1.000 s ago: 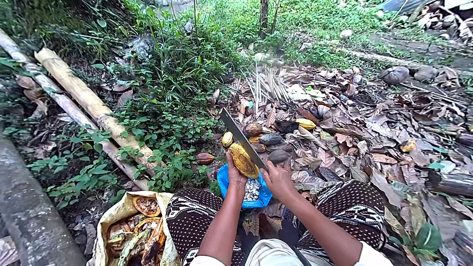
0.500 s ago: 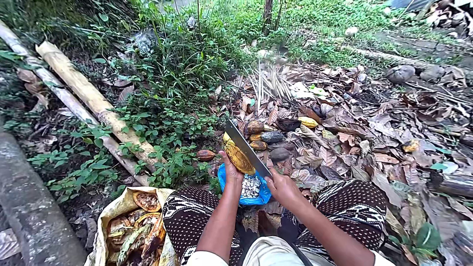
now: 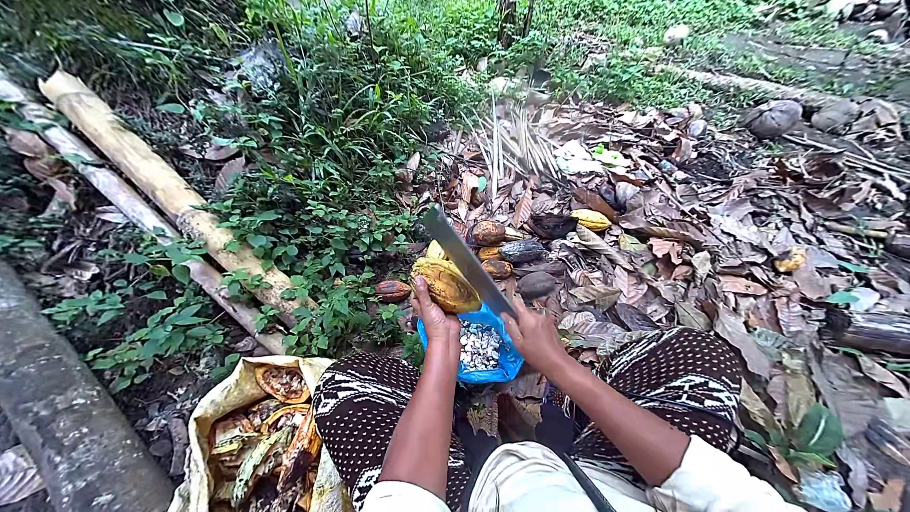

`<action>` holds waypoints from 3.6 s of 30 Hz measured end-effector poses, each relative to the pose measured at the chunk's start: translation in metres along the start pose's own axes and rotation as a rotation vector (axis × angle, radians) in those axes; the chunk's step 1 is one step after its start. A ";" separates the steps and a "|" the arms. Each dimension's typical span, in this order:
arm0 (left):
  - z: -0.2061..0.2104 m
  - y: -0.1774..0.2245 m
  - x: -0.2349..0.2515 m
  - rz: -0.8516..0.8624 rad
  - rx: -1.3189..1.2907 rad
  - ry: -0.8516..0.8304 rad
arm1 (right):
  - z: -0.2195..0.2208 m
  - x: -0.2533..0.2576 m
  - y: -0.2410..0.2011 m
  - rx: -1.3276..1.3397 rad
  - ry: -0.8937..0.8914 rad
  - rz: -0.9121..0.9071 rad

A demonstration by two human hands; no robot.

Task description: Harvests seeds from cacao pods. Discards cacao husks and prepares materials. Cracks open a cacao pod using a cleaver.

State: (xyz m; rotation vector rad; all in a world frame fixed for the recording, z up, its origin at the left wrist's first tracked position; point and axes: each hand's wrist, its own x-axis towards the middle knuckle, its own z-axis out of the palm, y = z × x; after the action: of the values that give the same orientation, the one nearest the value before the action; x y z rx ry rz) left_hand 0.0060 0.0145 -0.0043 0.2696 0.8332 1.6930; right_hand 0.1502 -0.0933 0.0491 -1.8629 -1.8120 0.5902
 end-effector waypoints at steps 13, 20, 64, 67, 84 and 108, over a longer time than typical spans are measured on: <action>-0.001 0.001 0.008 -0.224 -0.033 0.103 | 0.039 0.088 0.191 0.133 0.094 0.992; 0.010 -0.004 0.006 -0.366 0.079 0.003 | 0.106 0.073 0.240 0.144 0.007 1.152; -0.020 0.016 -0.018 0.174 0.934 -0.737 | 0.006 0.038 0.046 0.595 -0.057 -0.122; -0.028 0.023 -0.001 0.047 0.522 -0.584 | -0.002 0.041 0.062 0.772 0.036 0.014; -0.016 0.044 -0.013 -0.289 0.358 -0.099 | -0.003 0.049 0.057 1.424 0.223 0.153; -0.040 0.023 -0.003 0.098 1.303 -0.372 | 0.043 0.073 0.011 0.234 -0.054 -0.099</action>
State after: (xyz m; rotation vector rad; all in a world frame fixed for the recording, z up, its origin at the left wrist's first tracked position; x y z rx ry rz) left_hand -0.0337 -0.0057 -0.0172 1.4592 1.5332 0.8941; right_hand 0.1357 -0.0194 0.0091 -1.6076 -1.7731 0.7854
